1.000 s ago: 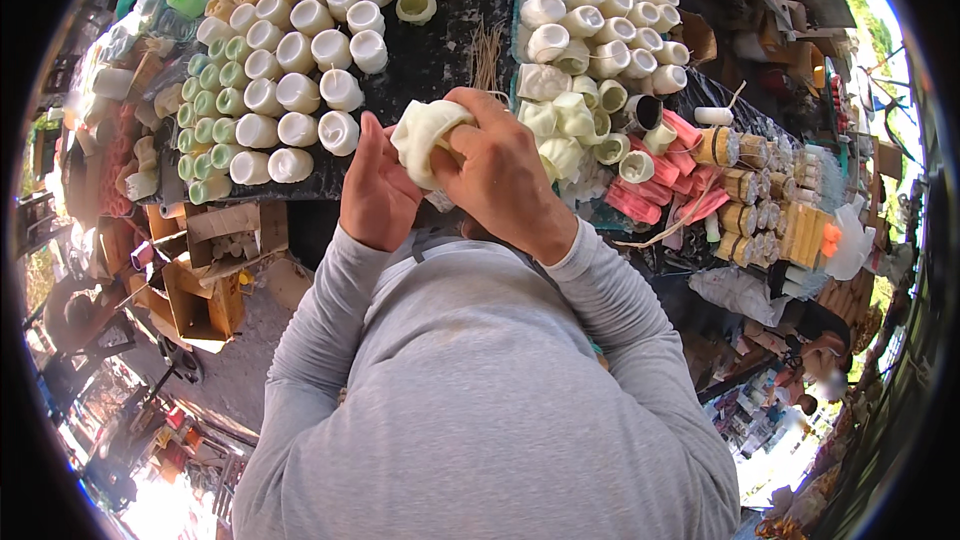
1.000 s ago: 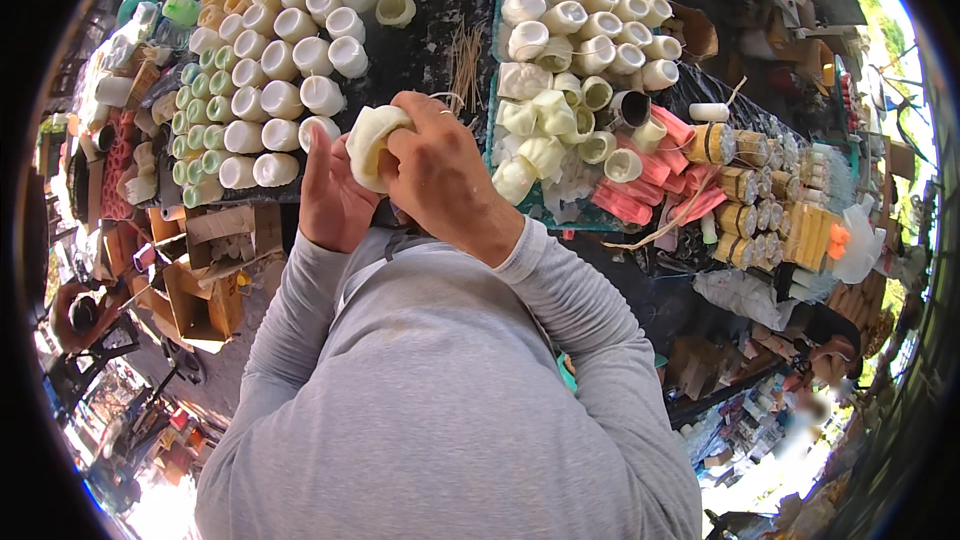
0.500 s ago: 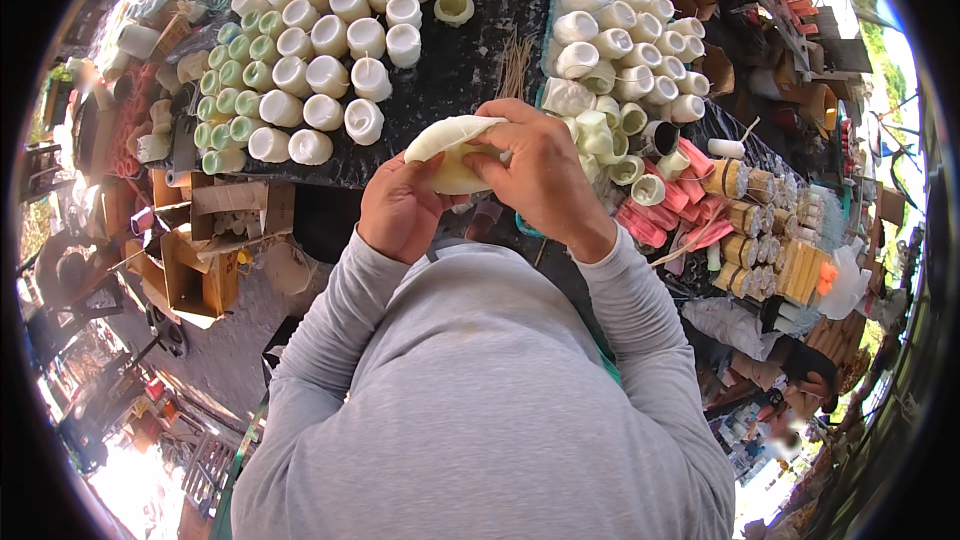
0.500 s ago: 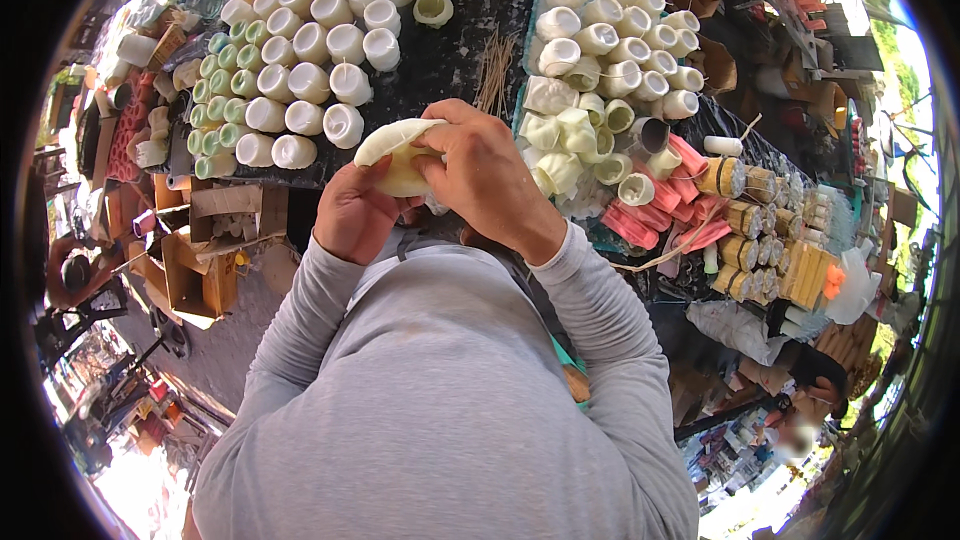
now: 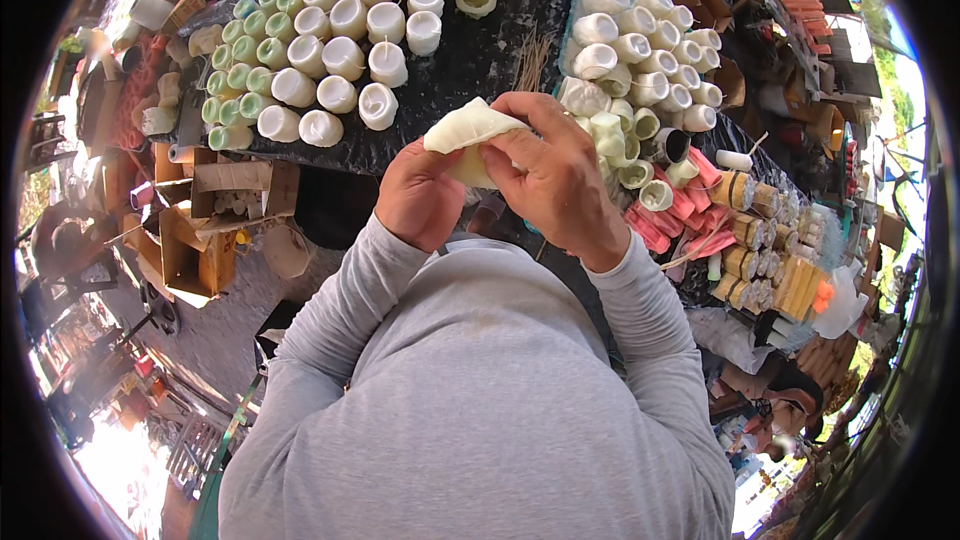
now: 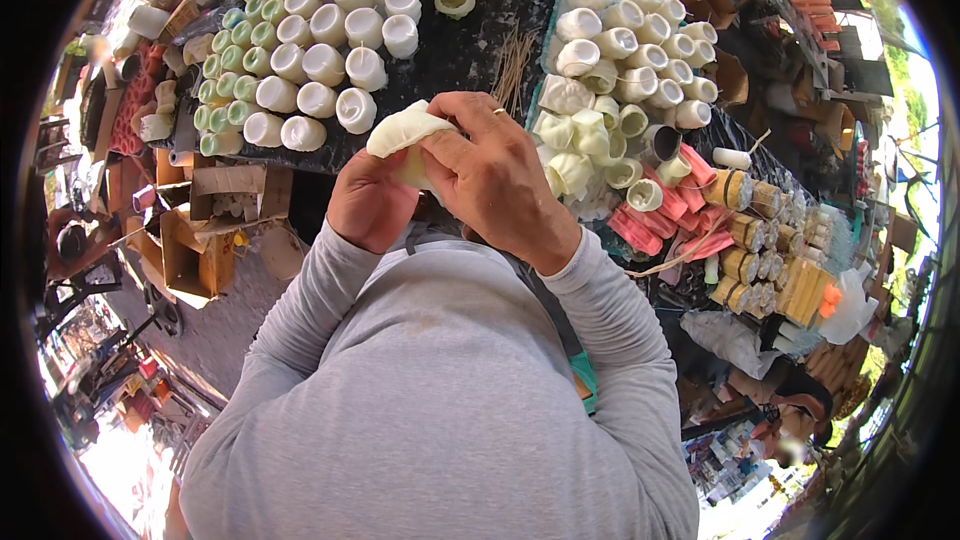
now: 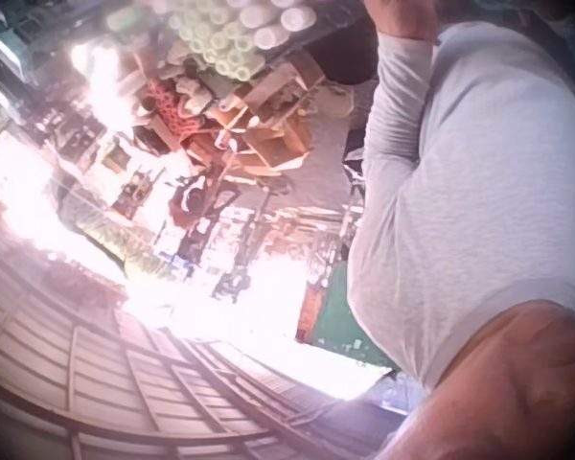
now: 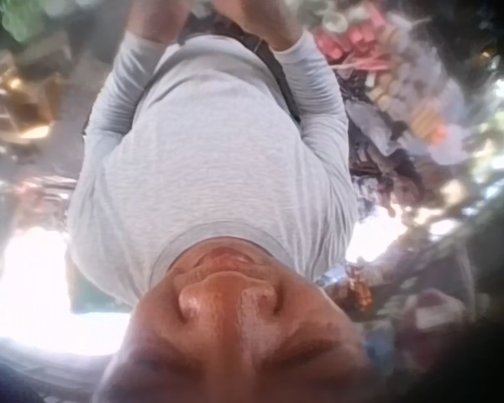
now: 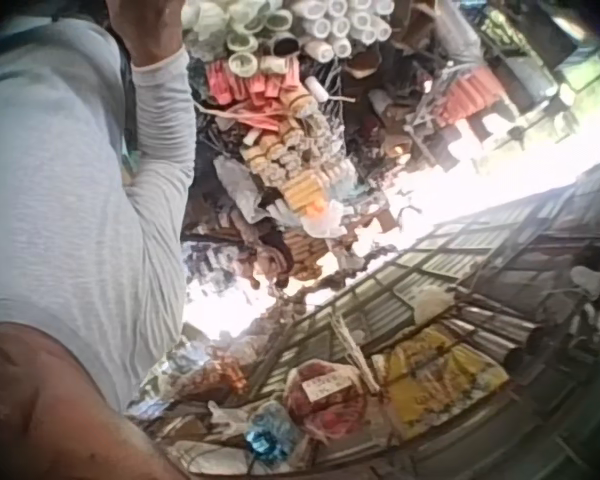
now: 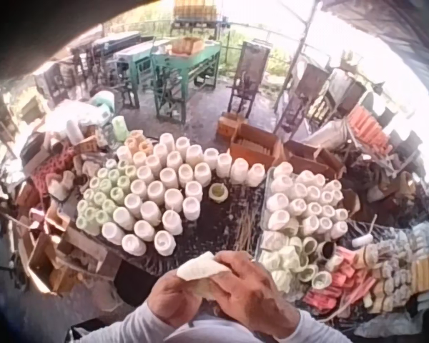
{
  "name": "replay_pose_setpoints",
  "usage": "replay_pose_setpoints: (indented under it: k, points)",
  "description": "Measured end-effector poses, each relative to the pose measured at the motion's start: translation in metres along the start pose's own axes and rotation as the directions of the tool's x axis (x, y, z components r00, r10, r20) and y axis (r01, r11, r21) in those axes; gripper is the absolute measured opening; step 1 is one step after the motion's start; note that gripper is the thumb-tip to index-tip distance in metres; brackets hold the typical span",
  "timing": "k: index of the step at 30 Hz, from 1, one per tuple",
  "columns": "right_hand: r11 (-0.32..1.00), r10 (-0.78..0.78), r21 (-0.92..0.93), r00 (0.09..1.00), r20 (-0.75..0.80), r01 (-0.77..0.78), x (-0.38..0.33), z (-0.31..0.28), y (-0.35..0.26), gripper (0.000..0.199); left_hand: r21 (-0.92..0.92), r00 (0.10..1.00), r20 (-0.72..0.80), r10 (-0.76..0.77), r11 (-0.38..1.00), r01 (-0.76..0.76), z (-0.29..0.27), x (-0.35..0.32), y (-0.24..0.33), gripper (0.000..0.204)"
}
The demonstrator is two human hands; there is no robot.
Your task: The person inserts wicks into small cylindrical wax containers and arranges them on a table. They handle wicks and containers one at a time, placing finished units among many others on the work surface.
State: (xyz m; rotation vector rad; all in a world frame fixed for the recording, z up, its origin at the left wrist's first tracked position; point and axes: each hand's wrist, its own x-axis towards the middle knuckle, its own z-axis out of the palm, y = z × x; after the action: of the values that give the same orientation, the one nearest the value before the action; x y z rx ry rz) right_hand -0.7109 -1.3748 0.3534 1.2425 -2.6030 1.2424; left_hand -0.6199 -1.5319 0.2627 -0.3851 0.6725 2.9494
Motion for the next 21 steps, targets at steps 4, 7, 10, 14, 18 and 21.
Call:
replay_pose_setpoints:
  k: [4,7,10,14,18,21]
  points:
    - [0.999,0.044,-0.020,0.998,0.054,-0.043,0.001,-0.002,0.000,0.018,-0.051,1.000,0.021,-0.007,0.999,0.008,-0.003,0.003,-0.002,0.040]
    - [0.999,0.053,0.003,0.992,0.118,-0.054,0.004,-0.006,0.004,0.016,-0.097,1.000,0.002,-0.028,0.995,0.028,-0.004,0.005,-0.005,0.040]
    - [0.995,0.083,0.044,0.982,0.169,-0.092,0.006,-0.008,0.009,0.019,-0.149,0.999,0.012,-0.052,0.987,0.053,-0.005,0.005,-0.006,0.041]
    - [0.990,0.109,0.075,0.981,0.159,-0.122,0.008,-0.002,0.012,0.016,-0.144,0.998,-0.017,-0.057,0.988,0.054,-0.005,0.006,-0.007,0.042]
    - [0.992,0.109,0.045,0.980,0.166,-0.117,0.006,0.002,0.012,0.015,-0.127,0.997,-0.052,-0.055,0.991,0.048,-0.003,0.007,-0.005,0.039]
    - [0.990,0.115,0.048,0.967,0.227,-0.129,0.003,0.000,0.011,0.015,-0.104,0.996,-0.058,-0.062,0.993,0.055,0.001,0.001,-0.005,0.036]
